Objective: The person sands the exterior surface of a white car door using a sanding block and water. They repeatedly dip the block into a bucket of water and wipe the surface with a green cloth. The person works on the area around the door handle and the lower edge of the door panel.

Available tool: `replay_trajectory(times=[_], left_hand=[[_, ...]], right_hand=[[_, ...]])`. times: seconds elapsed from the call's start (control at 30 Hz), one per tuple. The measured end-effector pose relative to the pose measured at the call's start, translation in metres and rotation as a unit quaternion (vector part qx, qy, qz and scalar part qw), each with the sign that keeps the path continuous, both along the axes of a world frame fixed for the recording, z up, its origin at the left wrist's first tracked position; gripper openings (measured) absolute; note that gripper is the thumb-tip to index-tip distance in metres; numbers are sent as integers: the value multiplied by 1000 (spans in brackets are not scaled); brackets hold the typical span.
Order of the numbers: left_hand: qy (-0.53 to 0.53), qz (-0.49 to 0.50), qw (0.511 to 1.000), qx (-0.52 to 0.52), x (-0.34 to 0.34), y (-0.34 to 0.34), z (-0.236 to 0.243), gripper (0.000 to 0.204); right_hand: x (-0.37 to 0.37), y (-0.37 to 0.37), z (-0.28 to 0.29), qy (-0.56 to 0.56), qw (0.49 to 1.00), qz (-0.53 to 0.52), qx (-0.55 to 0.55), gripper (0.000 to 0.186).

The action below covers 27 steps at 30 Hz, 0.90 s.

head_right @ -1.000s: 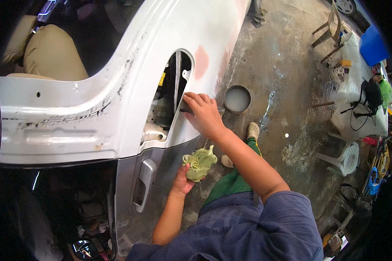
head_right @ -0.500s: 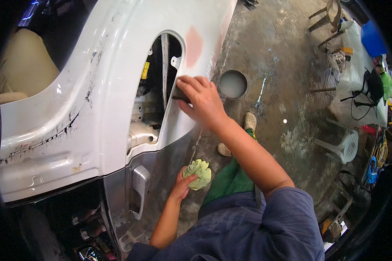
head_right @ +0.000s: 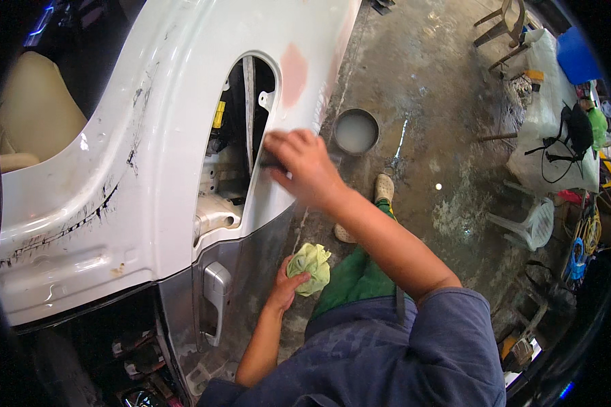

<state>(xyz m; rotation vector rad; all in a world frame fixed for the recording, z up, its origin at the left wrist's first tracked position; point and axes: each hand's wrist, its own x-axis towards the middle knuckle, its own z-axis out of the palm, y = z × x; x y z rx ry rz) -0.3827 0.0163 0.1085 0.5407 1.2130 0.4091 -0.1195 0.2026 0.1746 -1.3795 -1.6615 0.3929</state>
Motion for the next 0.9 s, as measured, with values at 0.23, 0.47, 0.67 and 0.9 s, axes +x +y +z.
replay_trajectory(times=[0.23, 0.47, 0.67, 0.9], left_hand=[[-23, 0, 999, -35, -6, -2, -2, 57], [-28, -50, 998, -18, -8, -2, -5, 47], [-25, -52, 998, -21, -13, -6, -6, 40], [-16, -38, 999, -11, -17, -6, -4, 43]], right_hand=[[-10, -12, -9, -18, 1000, 20, 5, 61], [-20, -22, -13, -19, 999, 31, 6, 62], [-14, -10, -13, 15, 1000, -12, 7, 62], [-2, 3, -11, 5, 999, -33, 24, 59]])
